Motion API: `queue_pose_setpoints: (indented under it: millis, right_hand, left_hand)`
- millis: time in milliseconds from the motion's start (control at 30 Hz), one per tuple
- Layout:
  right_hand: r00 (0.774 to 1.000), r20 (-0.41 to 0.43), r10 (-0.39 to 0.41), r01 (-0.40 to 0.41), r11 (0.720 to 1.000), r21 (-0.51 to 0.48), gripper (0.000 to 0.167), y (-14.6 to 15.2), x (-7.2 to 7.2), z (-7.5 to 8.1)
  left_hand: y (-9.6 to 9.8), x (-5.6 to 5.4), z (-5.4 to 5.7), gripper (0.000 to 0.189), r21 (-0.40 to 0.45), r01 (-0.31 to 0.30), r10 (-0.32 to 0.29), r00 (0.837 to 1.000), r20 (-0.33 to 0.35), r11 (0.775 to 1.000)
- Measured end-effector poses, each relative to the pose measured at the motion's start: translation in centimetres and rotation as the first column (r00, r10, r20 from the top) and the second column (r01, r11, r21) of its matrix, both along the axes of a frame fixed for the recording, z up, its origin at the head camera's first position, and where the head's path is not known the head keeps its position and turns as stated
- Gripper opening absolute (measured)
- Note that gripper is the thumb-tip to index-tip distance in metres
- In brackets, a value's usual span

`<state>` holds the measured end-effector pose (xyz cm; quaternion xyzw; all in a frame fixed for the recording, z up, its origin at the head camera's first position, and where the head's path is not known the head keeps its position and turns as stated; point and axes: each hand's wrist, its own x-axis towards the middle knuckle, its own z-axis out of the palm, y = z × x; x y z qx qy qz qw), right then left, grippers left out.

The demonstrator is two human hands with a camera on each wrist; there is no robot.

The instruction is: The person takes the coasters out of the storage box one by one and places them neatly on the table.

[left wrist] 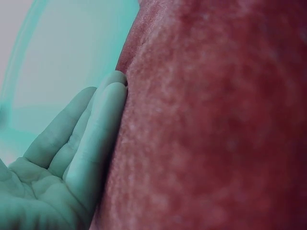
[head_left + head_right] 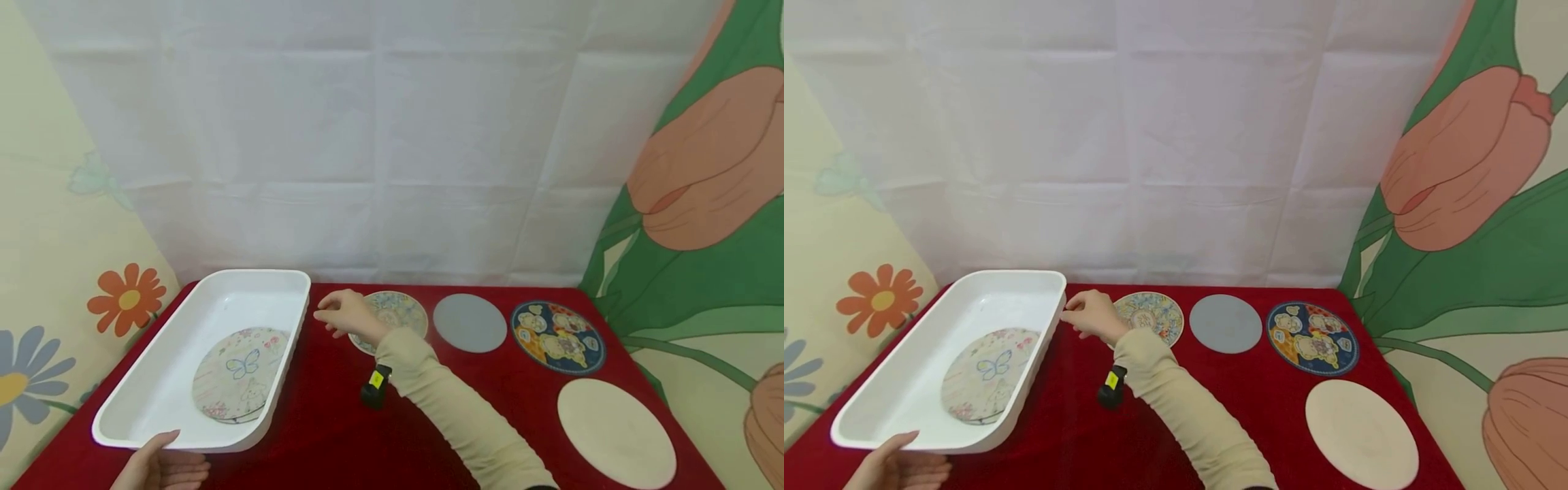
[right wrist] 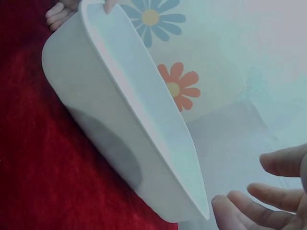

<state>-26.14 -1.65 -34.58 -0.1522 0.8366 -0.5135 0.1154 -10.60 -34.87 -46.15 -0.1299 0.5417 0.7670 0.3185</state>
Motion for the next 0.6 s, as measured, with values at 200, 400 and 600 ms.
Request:
queue_pose_setpoints:
  millis: [200, 400, 600]
  right_hand:
    - [0.999, -0.036, 0.009, -0.009, 1.000, -0.013, 0.026, -1.6, -0.4, -0.1]
    - [0.994, -0.103, 0.034, -0.026, 0.996, 0.081, 0.022, -3.1, -0.5, -0.4]
    - [0.993, -0.119, 0.010, 0.008, 0.988, 0.154, 0.033, -5.0, -0.6, -0.2]
  left_hand:
    - [0.2, -0.1, 0.3, 0.061, 0.032, 0.016, -0.016, 1.000, 0.000, 0.999]
    - [0.2, 0.1, 0.4, 0.062, 0.022, 0.009, -0.009, 1.000, 0.000, 1.000]
    - [0.5, 0.2, 0.8, 0.061, 0.031, 0.000, 0.000, 1.000, 0.000, 1.000]
